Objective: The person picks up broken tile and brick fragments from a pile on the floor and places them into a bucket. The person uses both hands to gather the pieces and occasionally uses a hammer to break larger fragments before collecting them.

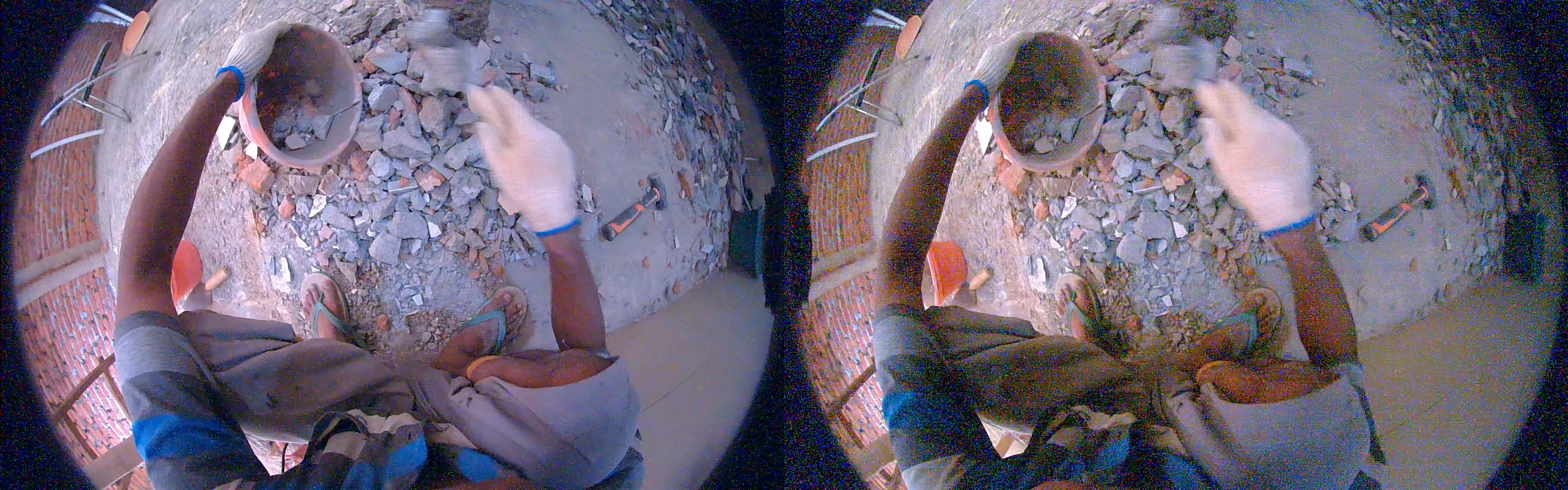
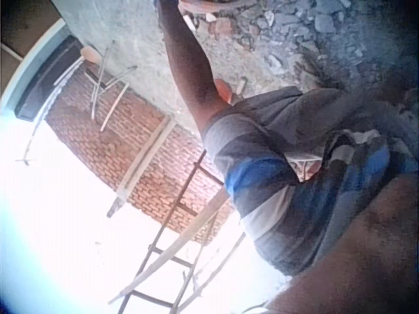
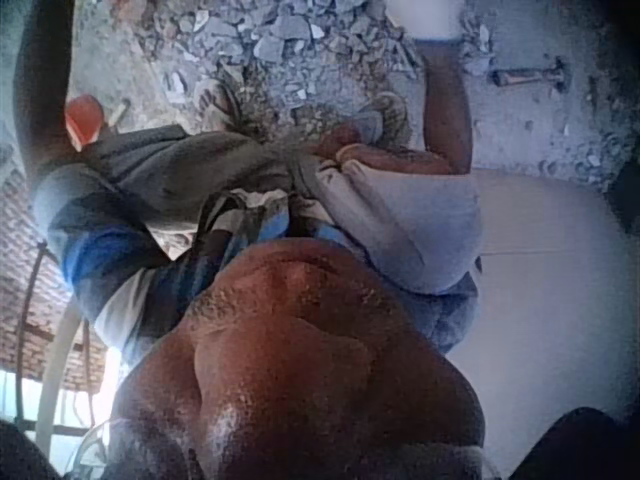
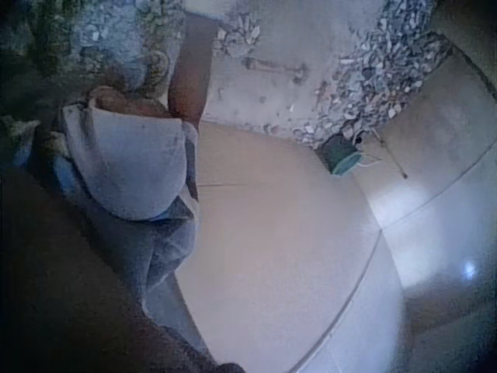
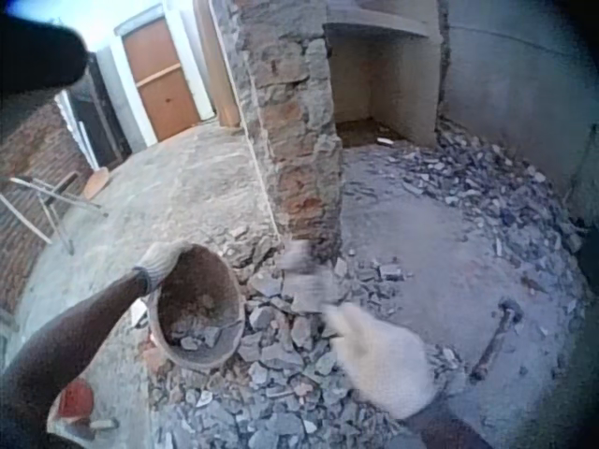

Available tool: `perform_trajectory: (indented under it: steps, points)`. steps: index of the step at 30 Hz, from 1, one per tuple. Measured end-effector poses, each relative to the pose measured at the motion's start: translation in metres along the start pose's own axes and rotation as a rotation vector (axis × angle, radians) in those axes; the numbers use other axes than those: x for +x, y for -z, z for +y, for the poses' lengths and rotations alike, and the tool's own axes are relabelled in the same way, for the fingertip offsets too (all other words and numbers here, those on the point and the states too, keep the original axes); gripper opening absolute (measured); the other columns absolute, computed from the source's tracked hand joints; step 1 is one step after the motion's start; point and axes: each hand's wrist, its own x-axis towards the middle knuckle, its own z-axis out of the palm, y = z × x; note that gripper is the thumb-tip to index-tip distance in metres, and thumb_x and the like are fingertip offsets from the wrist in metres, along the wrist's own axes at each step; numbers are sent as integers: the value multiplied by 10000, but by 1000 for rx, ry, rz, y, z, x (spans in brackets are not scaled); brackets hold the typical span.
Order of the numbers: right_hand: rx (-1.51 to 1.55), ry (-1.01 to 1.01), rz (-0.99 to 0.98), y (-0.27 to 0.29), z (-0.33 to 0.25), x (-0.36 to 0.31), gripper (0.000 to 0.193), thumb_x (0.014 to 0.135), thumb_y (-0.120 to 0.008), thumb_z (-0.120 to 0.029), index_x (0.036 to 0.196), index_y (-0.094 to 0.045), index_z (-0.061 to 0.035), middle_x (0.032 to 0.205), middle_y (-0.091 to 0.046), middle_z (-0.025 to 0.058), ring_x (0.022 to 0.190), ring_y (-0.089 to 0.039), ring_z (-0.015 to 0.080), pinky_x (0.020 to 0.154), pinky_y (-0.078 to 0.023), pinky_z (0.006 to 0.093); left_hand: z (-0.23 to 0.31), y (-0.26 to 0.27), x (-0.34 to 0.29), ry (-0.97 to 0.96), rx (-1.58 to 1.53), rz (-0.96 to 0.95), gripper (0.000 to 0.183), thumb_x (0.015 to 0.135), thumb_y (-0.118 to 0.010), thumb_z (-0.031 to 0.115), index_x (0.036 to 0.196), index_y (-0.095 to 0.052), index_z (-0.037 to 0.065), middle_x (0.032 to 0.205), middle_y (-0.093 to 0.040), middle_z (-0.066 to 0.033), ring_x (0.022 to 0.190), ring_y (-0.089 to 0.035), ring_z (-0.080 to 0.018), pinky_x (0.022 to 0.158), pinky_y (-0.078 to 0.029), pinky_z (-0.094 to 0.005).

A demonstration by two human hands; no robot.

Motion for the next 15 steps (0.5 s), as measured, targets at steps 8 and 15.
perform_trajectory:
  steps: [8,15]
  points:
    - [-11,26,20,-30,-31,17,441,965,-670,-356,1347,-641,-137,1098,-741,175,969,-719,411,831,-580,521,-13,1,1,-224,259,41,456,1041,-531,415,1263,-714,60,1224,-746,-185,1133,-696,-321,1011,-509,-410]
    - [-92,-416,145,3,126,-18,547,998,-630,-453,1421,-613,-107,1296,-694,232,1186,-659,450,996,-530,495,-33,-4,15,-76,-111,-35,441,1089,-490,356,1360,-678,63,1311,-721,-150,1227,-651,-277,1092,-468,-411]
